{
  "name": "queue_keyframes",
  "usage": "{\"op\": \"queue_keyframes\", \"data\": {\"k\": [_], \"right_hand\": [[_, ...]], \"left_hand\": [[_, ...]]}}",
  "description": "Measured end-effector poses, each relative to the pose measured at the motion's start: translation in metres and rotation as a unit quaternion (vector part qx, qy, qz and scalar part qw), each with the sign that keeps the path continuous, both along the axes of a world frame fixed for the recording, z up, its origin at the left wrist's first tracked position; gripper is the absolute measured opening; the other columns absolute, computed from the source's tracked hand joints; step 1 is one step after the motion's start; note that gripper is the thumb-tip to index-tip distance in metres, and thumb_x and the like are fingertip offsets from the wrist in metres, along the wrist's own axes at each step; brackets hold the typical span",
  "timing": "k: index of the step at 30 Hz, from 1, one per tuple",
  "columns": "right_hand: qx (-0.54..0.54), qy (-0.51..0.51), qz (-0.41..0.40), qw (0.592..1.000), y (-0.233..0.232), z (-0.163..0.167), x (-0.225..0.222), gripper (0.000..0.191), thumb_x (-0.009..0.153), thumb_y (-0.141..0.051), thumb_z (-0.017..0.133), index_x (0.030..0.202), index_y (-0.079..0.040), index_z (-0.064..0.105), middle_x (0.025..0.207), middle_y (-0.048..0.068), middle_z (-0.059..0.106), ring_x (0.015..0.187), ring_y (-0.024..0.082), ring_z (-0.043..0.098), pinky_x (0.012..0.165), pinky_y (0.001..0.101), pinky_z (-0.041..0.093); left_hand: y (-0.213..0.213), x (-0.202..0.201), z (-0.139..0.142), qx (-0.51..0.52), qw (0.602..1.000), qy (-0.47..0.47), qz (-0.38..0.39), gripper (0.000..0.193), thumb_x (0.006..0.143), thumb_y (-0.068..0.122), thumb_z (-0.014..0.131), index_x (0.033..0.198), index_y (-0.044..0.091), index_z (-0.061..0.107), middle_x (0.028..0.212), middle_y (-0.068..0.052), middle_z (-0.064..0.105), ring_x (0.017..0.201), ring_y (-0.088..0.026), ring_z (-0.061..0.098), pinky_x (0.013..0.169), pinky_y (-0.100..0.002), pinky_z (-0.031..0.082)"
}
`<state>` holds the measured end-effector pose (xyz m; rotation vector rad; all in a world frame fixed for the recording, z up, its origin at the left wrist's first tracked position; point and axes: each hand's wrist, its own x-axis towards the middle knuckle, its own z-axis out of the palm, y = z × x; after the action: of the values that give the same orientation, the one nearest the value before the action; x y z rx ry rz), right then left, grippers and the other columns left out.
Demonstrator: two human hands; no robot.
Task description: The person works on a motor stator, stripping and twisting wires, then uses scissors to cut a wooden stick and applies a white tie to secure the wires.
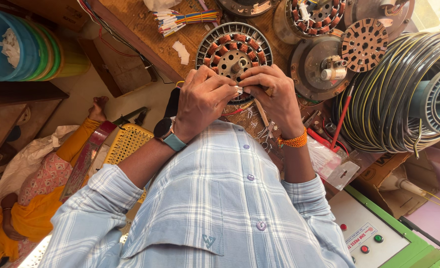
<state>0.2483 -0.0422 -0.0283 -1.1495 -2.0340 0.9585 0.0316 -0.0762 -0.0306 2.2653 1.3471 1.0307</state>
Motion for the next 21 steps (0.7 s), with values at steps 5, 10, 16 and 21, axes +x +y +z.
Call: {"op": "queue_keyframes", "data": {"k": [5,10,16,21], "right_hand": [[-0.014,0.007,-0.006,1.000,0.0013,-0.0001,0.0008,0.016,0.086,-0.006,0.082,0.101,-0.006,0.077,0.109,0.004,0.076,0.102,0.020,0.072,0.088,0.0336,0.058],[-0.013,0.005,-0.016,1.000,0.0032,0.0013,-0.0001,0.017,0.083,-0.009,0.084,0.099,-0.007,0.079,0.106,0.005,0.076,0.099,0.020,0.073,0.086,0.0333,0.059],[-0.008,0.007,0.005,1.000,0.0064,-0.0019,0.0022,0.018,0.084,-0.009,0.085,0.100,-0.006,0.078,0.109,0.005,0.076,0.102,0.020,0.072,0.089,0.0338,0.058],[-0.035,0.029,-0.012,0.999,-0.0029,-0.0061,0.0069,0.016,0.092,-0.002,0.077,0.108,-0.006,0.078,0.118,0.005,0.075,0.112,0.021,0.069,0.097,0.0345,0.056]], "left_hand": [[0.0004,0.0050,-0.0074,-0.017,1.000,-0.024,0.004,0.021,0.088,0.018,0.085,0.101,0.013,0.069,0.100,0.004,0.073,0.099,-0.020,0.060,0.090,-0.039,0.044],[0.0002,0.0070,-0.0103,-0.029,0.998,-0.056,0.016,0.052,0.091,0.022,0.085,0.132,0.012,0.054,0.102,0.005,0.074,0.106,-0.022,0.059,0.093,-0.039,0.044],[-0.0015,0.0073,-0.0091,-0.061,0.996,-0.060,0.018,0.057,0.091,0.021,0.085,0.136,0.011,0.052,0.101,0.003,0.074,0.103,-0.023,0.060,0.092,-0.041,0.044],[-0.0015,0.0076,-0.0044,-0.066,0.996,-0.048,0.025,0.034,0.091,0.022,0.084,0.116,0.010,0.064,0.099,-0.001,0.071,0.103,-0.024,0.061,0.092,-0.042,0.046]]}}
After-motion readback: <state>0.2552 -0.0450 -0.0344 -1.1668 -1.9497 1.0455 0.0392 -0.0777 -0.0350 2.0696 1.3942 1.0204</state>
